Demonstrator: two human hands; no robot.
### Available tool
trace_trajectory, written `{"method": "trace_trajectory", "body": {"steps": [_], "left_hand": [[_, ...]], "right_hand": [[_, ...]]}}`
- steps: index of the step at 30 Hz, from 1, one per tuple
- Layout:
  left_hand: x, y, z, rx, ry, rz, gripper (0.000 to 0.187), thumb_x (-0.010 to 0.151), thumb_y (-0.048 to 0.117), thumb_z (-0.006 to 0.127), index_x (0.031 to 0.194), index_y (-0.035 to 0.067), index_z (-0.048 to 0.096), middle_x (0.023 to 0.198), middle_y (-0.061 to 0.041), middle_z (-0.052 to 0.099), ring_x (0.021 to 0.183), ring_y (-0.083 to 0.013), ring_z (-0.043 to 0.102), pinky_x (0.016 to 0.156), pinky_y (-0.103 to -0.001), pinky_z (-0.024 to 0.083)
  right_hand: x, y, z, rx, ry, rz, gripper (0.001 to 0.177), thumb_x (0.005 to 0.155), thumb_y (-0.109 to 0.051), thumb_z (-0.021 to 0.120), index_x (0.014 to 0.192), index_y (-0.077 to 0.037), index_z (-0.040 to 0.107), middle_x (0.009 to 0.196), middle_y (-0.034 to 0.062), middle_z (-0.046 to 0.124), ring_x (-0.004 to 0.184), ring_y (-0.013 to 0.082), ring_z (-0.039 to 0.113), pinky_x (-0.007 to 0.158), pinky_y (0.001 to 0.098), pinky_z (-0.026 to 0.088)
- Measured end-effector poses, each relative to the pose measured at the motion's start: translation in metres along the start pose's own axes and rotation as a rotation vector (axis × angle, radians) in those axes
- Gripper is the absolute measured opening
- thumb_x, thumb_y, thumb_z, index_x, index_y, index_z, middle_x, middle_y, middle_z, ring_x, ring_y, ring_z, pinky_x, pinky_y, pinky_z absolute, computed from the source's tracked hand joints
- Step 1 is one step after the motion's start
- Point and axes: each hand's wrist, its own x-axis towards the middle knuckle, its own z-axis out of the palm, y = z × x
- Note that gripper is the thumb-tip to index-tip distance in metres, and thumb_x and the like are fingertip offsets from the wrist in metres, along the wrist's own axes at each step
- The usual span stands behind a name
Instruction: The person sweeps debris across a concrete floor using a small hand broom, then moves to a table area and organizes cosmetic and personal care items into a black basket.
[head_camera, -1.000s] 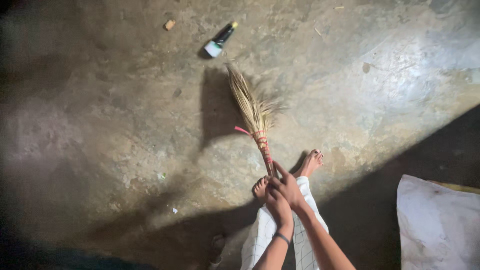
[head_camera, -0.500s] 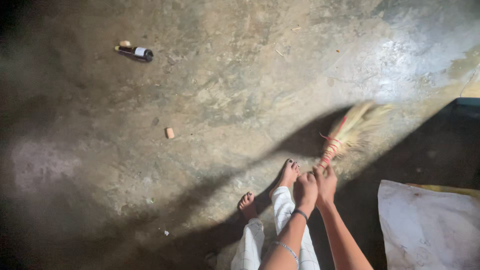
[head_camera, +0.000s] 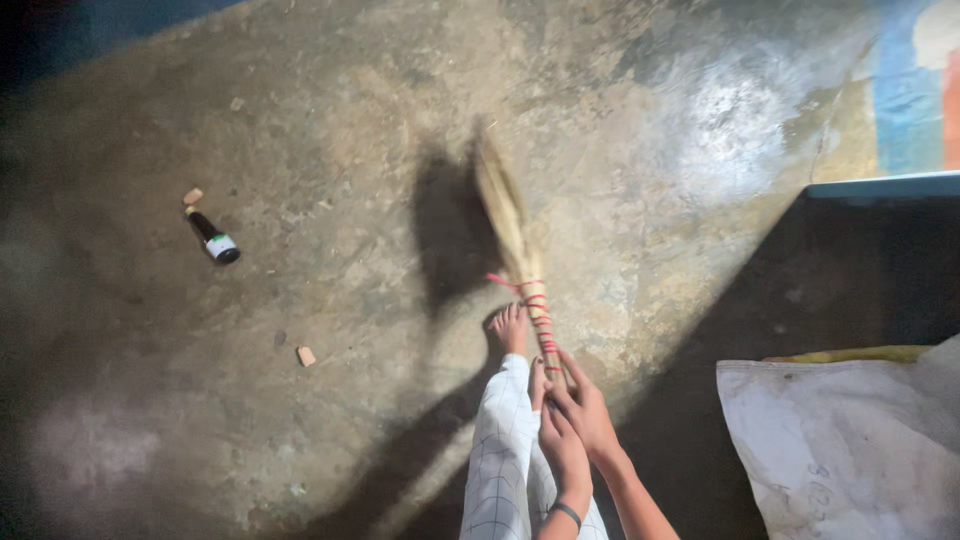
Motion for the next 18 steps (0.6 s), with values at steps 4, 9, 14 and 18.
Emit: {"method": "trace_trajectory", "body": {"steps": [4, 9, 14, 18], "left_hand": [[-0.002, 0.005, 0.050, 0.140, -0.432, -0.038, 0.037, 0.100, 0.026, 0.049, 0.125, 0.005, 0.067, 0.113, -0.023, 0.072, 0.107, -0.0381, 0.071, 0.087, -0.045, 0.056], [0.032, 0.022, 0.141, 0.418, -0.759, 0.006, 0.036, 0.102, 0.031, 0.047, 0.106, 0.004, 0.070, 0.102, -0.026, 0.069, 0.102, -0.0461, 0.066, 0.082, -0.053, 0.053], [0.092, 0.002, 0.138, 0.431, -0.289, -0.293, 0.037, 0.097, 0.031, 0.048, 0.105, 0.006, 0.074, 0.105, -0.026, 0.071, 0.101, -0.0451, 0.068, 0.087, -0.051, 0.053], [0.112, 0.014, 0.085, 0.068, 0.025, -0.286, 0.043, 0.097, 0.026, 0.045, 0.116, 0.002, 0.075, 0.110, -0.019, 0.079, 0.099, -0.0324, 0.077, 0.087, -0.040, 0.059]], "right_hand": [[0.000, 0.026, -0.048, 0.035, 0.521, -0.015, 0.064, 0.093, -0.022, 0.067, 0.153, -0.011, 0.048, 0.089, 0.0142, 0.068, 0.077, 0.0150, 0.057, 0.068, 0.0348, 0.049], [0.064, 0.064, -0.113, 0.036, 0.786, 0.060, 0.036, 0.100, -0.023, 0.066, 0.122, 0.005, 0.064, 0.089, 0.0140, 0.068, 0.079, 0.0168, 0.055, 0.071, 0.0388, 0.049], [0.142, 0.071, -0.086, -0.098, 0.405, 0.018, 0.044, 0.092, -0.022, 0.065, 0.130, 0.001, 0.060, 0.087, 0.0183, 0.070, 0.077, 0.0208, 0.060, 0.075, 0.0409, 0.053], [0.162, 0.030, -0.025, -0.116, 0.112, -0.244, 0.068, 0.089, -0.018, 0.066, 0.150, 0.000, 0.043, 0.112, 0.0252, 0.068, 0.098, 0.0209, 0.065, 0.086, 0.0409, 0.053]]}}
